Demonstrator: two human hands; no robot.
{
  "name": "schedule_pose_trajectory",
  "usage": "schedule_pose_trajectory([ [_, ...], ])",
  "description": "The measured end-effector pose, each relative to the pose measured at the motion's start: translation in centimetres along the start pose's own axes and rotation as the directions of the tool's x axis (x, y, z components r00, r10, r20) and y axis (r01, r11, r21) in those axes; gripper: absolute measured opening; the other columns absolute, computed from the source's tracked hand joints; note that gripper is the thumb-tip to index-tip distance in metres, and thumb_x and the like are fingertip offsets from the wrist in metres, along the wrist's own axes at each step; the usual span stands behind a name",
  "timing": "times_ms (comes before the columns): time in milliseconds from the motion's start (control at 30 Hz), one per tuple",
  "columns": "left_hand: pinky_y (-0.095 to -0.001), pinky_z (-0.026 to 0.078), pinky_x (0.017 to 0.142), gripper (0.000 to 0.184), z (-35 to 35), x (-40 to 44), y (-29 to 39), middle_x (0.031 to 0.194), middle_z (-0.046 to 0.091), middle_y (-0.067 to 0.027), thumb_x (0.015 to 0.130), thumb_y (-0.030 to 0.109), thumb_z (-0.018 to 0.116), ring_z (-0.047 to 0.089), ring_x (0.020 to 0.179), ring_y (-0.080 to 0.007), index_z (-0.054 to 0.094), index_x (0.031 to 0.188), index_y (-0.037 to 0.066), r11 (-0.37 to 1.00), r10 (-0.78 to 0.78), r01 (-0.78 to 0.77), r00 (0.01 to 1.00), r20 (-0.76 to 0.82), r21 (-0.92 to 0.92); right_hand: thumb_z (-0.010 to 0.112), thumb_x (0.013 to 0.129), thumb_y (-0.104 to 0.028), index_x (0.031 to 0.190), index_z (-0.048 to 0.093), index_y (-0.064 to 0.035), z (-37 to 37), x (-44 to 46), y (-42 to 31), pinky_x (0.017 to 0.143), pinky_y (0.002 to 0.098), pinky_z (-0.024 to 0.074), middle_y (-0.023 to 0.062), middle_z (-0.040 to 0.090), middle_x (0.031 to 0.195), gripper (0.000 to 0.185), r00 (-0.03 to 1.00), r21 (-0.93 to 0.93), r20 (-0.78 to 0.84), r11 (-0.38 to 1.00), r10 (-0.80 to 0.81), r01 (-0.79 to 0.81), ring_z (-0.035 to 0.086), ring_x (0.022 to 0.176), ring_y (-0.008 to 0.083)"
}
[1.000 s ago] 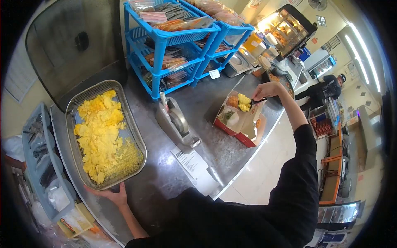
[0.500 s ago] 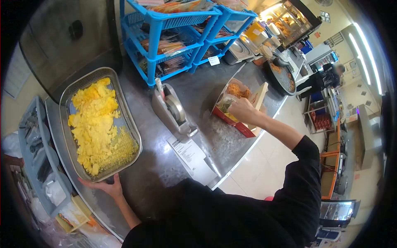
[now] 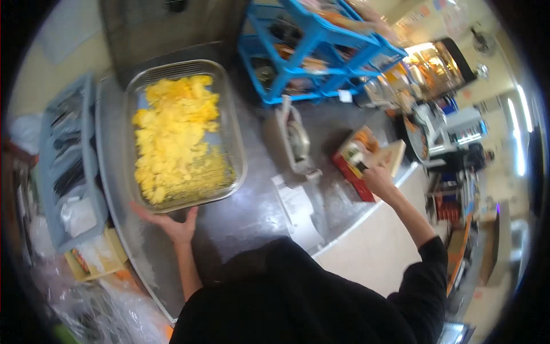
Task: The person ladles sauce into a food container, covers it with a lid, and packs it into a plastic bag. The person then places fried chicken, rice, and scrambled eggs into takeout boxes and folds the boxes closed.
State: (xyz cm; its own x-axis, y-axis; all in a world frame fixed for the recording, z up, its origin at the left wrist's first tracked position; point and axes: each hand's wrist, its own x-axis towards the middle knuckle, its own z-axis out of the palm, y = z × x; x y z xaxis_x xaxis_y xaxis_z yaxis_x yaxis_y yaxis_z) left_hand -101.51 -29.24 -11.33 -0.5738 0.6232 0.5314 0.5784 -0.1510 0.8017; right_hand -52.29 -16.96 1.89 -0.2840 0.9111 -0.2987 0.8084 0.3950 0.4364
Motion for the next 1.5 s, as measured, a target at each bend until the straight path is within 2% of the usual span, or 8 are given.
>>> schedule_pose_trajectory([
  [133,-0.0467,0.004,0.107,0.125,-0.3,-0.7,-1.8,0.143,-0.002,-0.0221,0.060,0.062,0.068,-0.002,0.133,-0.0336,-0.008,0.137,-0.001,0.999,-0.001,-0.002,0.998,-0.068,-0.048,0.059,0.074,-0.012,0.076,0.063,0.0025,-8.9,1.6,0.2,0.051,0.0330,0.0464,0.0159,0.062,0.067,0.015,0.949,0.513,-0.004,0.815,0.316,-0.269,0.060,0.053,0.0204],
  [333,-0.0437,0.002,0.107,0.096,-0.8,-0.4,-2.7,0.143,-0.001,-0.0256,0.076,0.033,0.062,-0.001,0.133,-0.0364,-0.003,0.137,-0.004,0.893,-0.262,0.238,0.965,-0.012,-0.382,0.055,0.086,-0.013,0.097,0.058,0.0001,-23.8,6.6,-16.2,0.051,0.0218,0.0458,0.0050,0.062,0.079,0.017,0.984,0.966,-0.146,0.198,-0.105,0.165,0.060,0.068,0.0089],
  [400,-0.0438,0.002,0.107,0.094,-0.7,-0.8,-3.2,0.142,-0.001,-0.0275,0.077,0.030,0.061,-0.001,0.133,-0.0376,-0.003,0.136,-0.005,0.909,-0.249,0.235,0.968,0.003,-0.345,0.055,0.083,-0.008,0.103,0.056,-0.0011,-22.4,11.4,-24.8,0.062,0.0326,0.0484,0.0148,0.063,0.084,0.021,0.776,0.680,-0.519,0.377,-0.358,0.629,0.063,0.073,0.0248],
  [533,-0.0428,0.004,0.107,0.097,-1.2,-0.7,-3.3,0.141,-0.001,-0.0280,0.078,0.034,0.061,0.001,0.133,-0.0369,-0.006,0.136,-0.005,0.949,-0.218,0.216,0.976,0.018,-0.231,0.056,0.072,-0.004,0.091,0.052,-0.0045,-21.6,16.8,-38.6,0.060,0.0388,0.0479,0.0144,0.058,0.081,0.019,0.654,0.300,-0.651,0.661,-0.386,0.688,0.059,0.074,0.0330],
  [767,-0.0430,0.003,0.107,0.103,-1.4,-0.5,-2.7,0.141,0.002,-0.0273,0.079,0.049,0.058,0.002,0.133,-0.0366,-0.006,0.134,-0.009,0.967,-0.216,0.215,0.976,0.002,-0.139,0.056,0.068,-0.006,0.088,0.051,-0.0044,-20.3,11.3,-39.4,0.053,0.0368,0.0480,0.0098,0.058,0.076,0.020,0.468,0.164,-0.534,0.457,-0.704,0.874,0.061,0.071,0.0267],
  [967,-0.0445,0.003,0.107,0.104,-1.7,-0.1,-2.3,0.141,0.001,-0.0283,0.078,0.054,0.056,0.002,0.133,-0.0380,-0.004,0.135,-0.009,0.974,-0.185,0.183,0.983,-0.003,-0.135,0.054,0.083,-0.008,0.096,0.056,-0.0006,-18.4,11.3,-38.7,0.055,0.0316,0.0442,0.0096,0.060,0.073,0.015,0.609,0.513,-0.481,0.362,-0.631,0.779,0.059,0.065,0.0249],
  [1200,-0.0506,0.005,0.105,0.103,-1.4,-0.4,-2.4,0.140,0.002,-0.0300,0.076,0.051,0.060,0.000,0.131,-0.0438,-0.002,0.136,-0.006,0.967,-0.203,0.197,0.979,-0.017,-0.162,0.050,0.090,-0.016,0.099,0.057,0.0024,-15.4,14.1,-37.4,0.055,0.0239,0.0423,0.0043,0.059,0.072,0.022,0.821,0.988,-0.077,-0.156,-0.566,-0.015,0.053,0.063,0.0090],
  [1500,-0.0486,0.005,0.106,0.106,-1.2,-0.5,-2.8,0.141,-0.002,-0.0309,0.074,0.052,0.061,-0.002,0.132,-0.0414,-0.004,0.137,-0.004,0.961,-0.220,0.212,0.975,-0.025,-0.179,0.050,0.077,-0.006,0.091,0.058,-0.0032,-18.5,10.9,-40.4,0.062,0.0418,0.0466,0.0179,0.062,0.084,0.016,0.676,0.482,-0.564,0.476,-0.474,0.735,0.060,0.074,0.0360],
])
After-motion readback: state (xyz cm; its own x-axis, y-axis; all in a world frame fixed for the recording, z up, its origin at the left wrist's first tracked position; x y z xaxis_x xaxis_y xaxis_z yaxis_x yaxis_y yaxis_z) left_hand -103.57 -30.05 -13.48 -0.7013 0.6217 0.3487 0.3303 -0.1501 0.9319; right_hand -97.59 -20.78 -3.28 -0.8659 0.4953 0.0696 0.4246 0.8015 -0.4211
